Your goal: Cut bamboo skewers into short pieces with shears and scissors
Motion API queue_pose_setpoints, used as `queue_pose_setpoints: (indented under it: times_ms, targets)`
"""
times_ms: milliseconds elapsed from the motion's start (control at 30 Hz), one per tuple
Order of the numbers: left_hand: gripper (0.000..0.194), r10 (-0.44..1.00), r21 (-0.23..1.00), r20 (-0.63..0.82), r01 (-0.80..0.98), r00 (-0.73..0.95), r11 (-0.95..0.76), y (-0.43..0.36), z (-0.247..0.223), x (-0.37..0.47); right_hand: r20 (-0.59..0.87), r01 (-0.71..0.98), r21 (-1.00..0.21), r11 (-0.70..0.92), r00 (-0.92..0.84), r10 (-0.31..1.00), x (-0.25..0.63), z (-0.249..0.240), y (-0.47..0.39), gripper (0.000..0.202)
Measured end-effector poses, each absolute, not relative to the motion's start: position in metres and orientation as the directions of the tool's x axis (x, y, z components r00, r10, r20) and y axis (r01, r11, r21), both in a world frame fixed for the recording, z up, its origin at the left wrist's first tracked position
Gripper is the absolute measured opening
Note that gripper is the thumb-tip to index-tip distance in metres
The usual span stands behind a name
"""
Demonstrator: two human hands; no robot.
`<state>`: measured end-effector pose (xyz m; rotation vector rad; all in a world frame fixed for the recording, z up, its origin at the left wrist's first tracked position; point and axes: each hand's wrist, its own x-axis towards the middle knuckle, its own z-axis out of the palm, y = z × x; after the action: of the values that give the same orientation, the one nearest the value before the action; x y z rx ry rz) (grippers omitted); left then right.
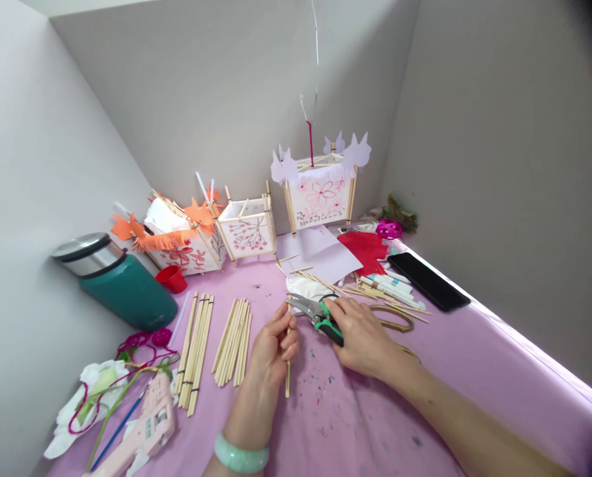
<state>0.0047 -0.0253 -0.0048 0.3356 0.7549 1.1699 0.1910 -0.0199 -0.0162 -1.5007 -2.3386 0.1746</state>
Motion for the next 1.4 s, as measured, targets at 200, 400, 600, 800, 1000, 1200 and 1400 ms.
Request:
queue_pose_setpoints:
  times_ms: [200,400,600,800,1000,1200,1400]
  targets:
    - [0.021,0.927,0.636,-0.343,-0.69,0.15,0.346,-0.025,-0.007,0.005,0.246,0.841,-0.287,0.458,-0.397,0.884,0.193,-0.016,-0.02,0.061]
    - [0.03,0.928,0.67,-0.35,-0.658,0.126,0.342,-0.022,-0.009,0.006,0.245,0.841,-0.292,0.456,-0.395,0.886,0.193,-0.015,-0.019,0.059]
    - [0.036,0.933,0.707,-0.348,-0.629,0.087,0.322,-0.026,-0.006,0.007,0.218,0.842,-0.301,0.447,-0.396,0.892,0.195,-0.015,-0.017,0.06]
    - [0.035,0.942,0.748,-0.333,-0.596,0.043,0.291,-0.026,0.0,0.01,0.226,0.828,-0.326,0.456,-0.4,0.888,0.194,-0.015,-0.016,0.055]
    - [0.039,0.943,0.741,-0.331,-0.607,0.041,0.286,-0.025,0.0,0.01,0.281,0.849,-0.295,0.439,-0.362,0.889,0.196,-0.02,-0.014,0.068]
    - [0.045,0.935,0.735,-0.355,-0.612,0.016,0.29,-0.022,0.001,0.009,0.283,0.901,-0.261,0.346,-0.271,0.92,0.208,-0.021,-0.005,0.063]
    - [0.05,0.932,0.738,-0.358,-0.594,0.055,0.319,-0.024,-0.002,0.009,0.368,0.968,-0.203,0.149,-0.066,0.927,0.213,-0.023,0.011,0.06]
